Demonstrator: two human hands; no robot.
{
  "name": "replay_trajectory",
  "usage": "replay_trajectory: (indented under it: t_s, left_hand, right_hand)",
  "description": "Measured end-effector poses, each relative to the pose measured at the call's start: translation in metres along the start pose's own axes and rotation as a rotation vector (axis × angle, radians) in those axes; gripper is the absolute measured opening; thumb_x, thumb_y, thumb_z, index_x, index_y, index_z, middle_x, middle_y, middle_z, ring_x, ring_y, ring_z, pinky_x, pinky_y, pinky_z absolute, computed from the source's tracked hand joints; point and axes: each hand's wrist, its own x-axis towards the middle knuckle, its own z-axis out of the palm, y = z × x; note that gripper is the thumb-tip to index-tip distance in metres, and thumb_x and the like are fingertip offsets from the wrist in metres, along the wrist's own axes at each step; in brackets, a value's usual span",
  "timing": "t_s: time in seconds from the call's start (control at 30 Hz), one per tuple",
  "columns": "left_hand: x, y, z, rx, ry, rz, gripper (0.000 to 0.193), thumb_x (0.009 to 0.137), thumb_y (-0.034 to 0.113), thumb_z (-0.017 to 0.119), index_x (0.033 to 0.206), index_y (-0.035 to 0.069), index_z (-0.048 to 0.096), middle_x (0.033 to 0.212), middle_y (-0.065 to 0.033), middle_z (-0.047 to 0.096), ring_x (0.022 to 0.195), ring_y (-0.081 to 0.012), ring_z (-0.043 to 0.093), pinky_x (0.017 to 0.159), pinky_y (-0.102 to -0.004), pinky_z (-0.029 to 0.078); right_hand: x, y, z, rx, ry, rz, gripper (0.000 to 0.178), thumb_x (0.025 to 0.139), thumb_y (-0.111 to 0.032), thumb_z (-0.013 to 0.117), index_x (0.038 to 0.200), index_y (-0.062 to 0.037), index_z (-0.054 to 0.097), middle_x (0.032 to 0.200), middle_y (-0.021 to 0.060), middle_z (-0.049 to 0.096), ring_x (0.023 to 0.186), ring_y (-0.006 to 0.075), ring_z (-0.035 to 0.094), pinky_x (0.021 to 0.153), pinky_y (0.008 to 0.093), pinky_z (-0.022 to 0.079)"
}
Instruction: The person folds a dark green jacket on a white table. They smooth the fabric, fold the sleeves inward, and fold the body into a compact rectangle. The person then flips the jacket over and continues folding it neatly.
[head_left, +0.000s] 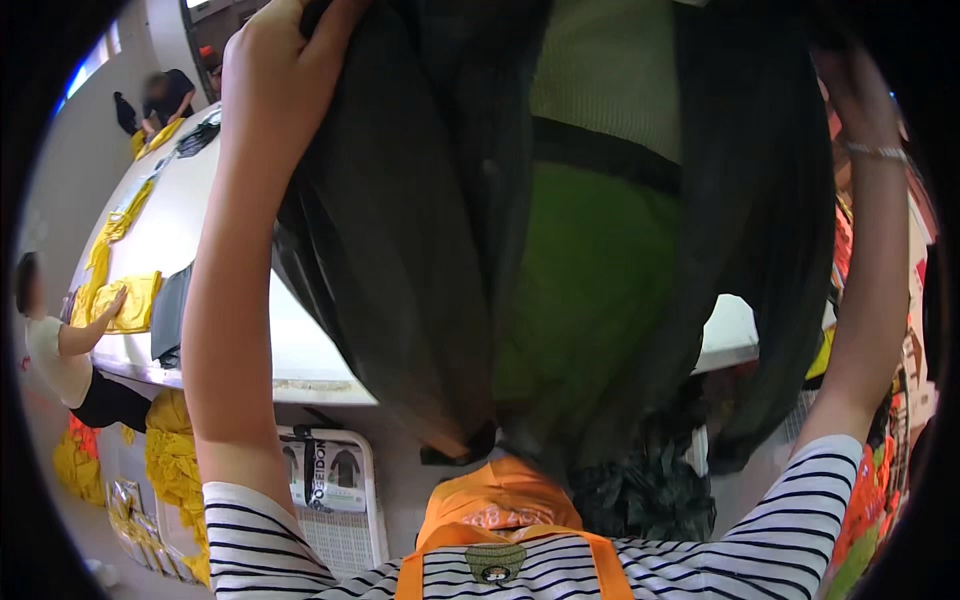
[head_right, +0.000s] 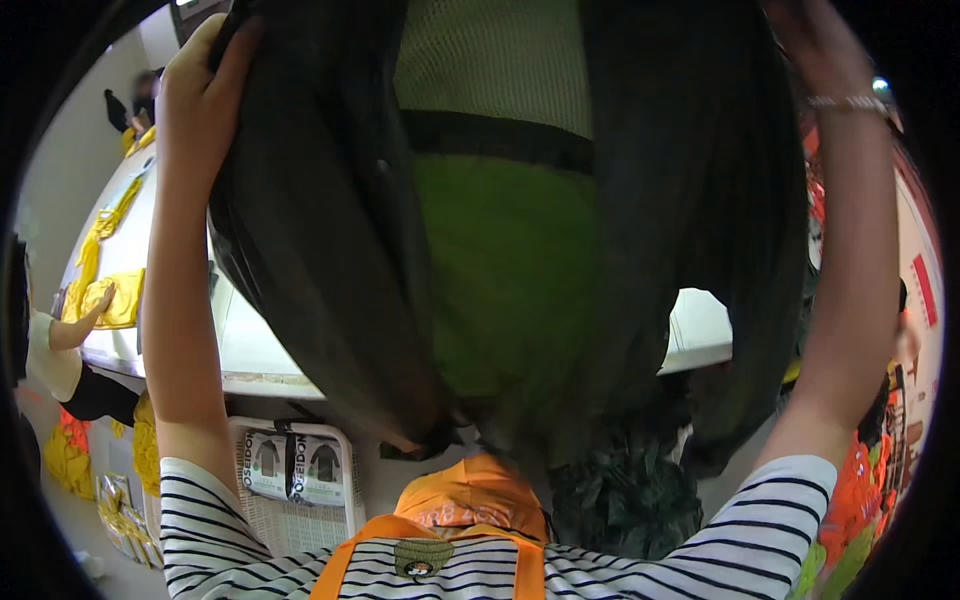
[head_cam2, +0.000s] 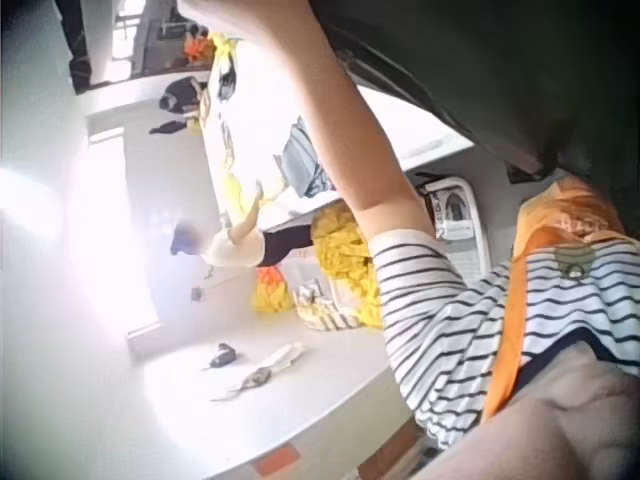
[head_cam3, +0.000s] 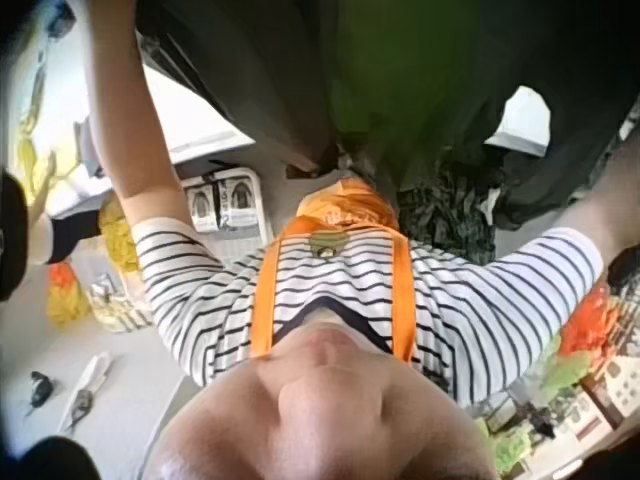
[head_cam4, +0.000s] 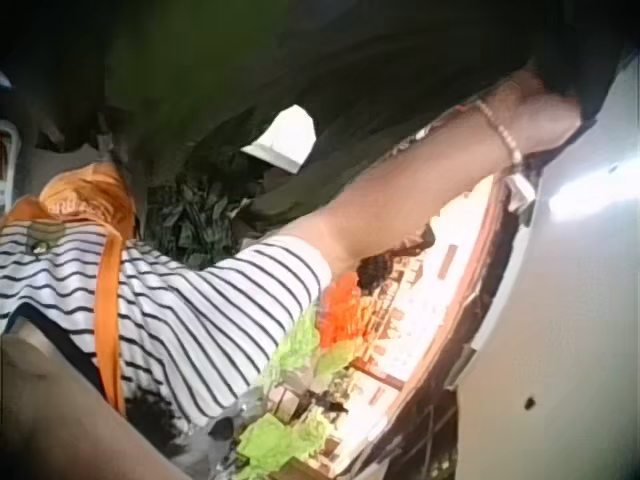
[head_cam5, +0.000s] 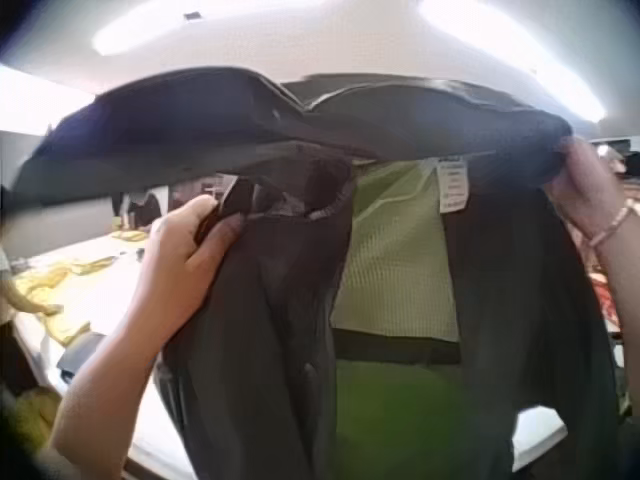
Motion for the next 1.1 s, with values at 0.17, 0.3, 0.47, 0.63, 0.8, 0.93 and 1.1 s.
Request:
replay_trajectory:
  t_s: [0.17, 0.3, 0.47, 0.63, 0.8, 0.93, 1.1]
  left_hand:
    - [0.062, -0.093, 0.077, 0.471, 0.117, 0.203, 0.033, 0.091, 0.037, 0.058, 0.102, 0.007, 0.065, 0.087, -0.0182, 0.067, 0.082, -0.0353, 0.065, 0.071, -0.0412, 0.05]
    - [0.027, -0.189, 0.189, 0.522, 0.005, -0.271, 0.054, 0.086, 0.043, 0.06, 0.123, 0.005, 0.053, 0.106, -0.0242, 0.062, 0.1, -0.0417, 0.059, 0.083, -0.0461, 0.047]
    - [-0.217, -0.106, 0.25, 0.459, -0.662, -0.538, 0.086, 0.082, 0.047, 0.061, 0.148, 0.006, 0.023, 0.15, -0.0232, 0.024, 0.14, -0.0383, 0.022, 0.108, -0.0624, 0.015]
    - [-0.37, -0.044, 0.148, 0.65, -1.081, -0.688, 0.089, 0.07, 0.05, 0.073, 0.143, 0.015, 0.038, 0.154, -0.0202, 0.017, 0.141, -0.041, 0.014, 0.108, -0.0638, 0.01]
    - [-0.422, -0.093, 0.134, 0.521, -1.152, -0.768, 0.083, 0.074, 0.048, 0.07, 0.142, 0.011, 0.039, 0.155, -0.0177, 0.015, 0.141, -0.0401, 0.016, 0.109, -0.0603, 0.015]
    - [-0.439, -0.153, 0.148, 0.325, -1.129, -0.777, 0.063, 0.089, 0.028, 0.054, 0.146, 0.012, 0.032, 0.156, -0.0132, 0.013, 0.143, -0.0379, 0.011, 0.112, -0.0572, 0.01]
    - [-0.437, -0.232, 0.183, -0.203, -0.855, -0.925, 0.053, 0.096, 0.032, 0.04, 0.143, 0.009, 0.036, 0.156, -0.0127, 0.018, 0.144, -0.0327, 0.009, 0.114, -0.0516, 0.001]
  right_hand:
    - [0.111, 0.128, 0.05, 0.277, 0.051, -0.048, 0.037, 0.082, -0.01, 0.047, 0.118, -0.013, 0.058, 0.102, 0.0066, 0.062, 0.092, 0.0198, 0.058, 0.077, 0.0399, 0.047]
    - [0.16, 0.324, 0.126, 0.298, -0.202, 0.182, 0.022, 0.088, -0.018, 0.05, 0.108, -0.0109, 0.056, 0.093, 0.0035, 0.058, 0.082, 0.017, 0.055, 0.072, 0.0337, 0.047]
    - [-0.05, 0.502, 0.167, -0.076, -0.796, 0.2, 0.066, 0.089, -0.036, 0.056, 0.134, 0.008, 0.036, 0.122, 0.0204, 0.056, 0.111, 0.0307, 0.054, 0.098, 0.0385, 0.042]
    - [-0.277, 0.408, 0.124, -0.639, -1.1, 0.328, 0.077, 0.087, -0.038, 0.059, 0.145, -0.0002, 0.025, 0.15, 0.0316, 0.011, 0.139, 0.049, 0.012, 0.11, 0.0598, 0.012]
    - [-0.369, 0.432, 0.119, -0.859, -0.95, 0.583, 0.075, 0.087, -0.043, 0.056, 0.145, -0.0034, 0.03, 0.152, 0.0287, 0.01, 0.141, 0.0454, 0.007, 0.111, 0.0602, 0.008]
    - [-0.353, 0.477, 0.128, -1.01, -0.869, 0.446, 0.074, 0.087, -0.046, 0.054, 0.144, -0.004, 0.032, 0.153, 0.0276, 0.011, 0.141, 0.0441, 0.01, 0.112, 0.0586, 0.009]
    - [-0.325, 0.537, 0.122, -1.14, -0.837, 0.35, 0.069, 0.09, -0.045, 0.051, 0.142, -0.0025, 0.035, 0.153, 0.0245, 0.013, 0.141, 0.0425, 0.012, 0.112, 0.0573, 0.012]
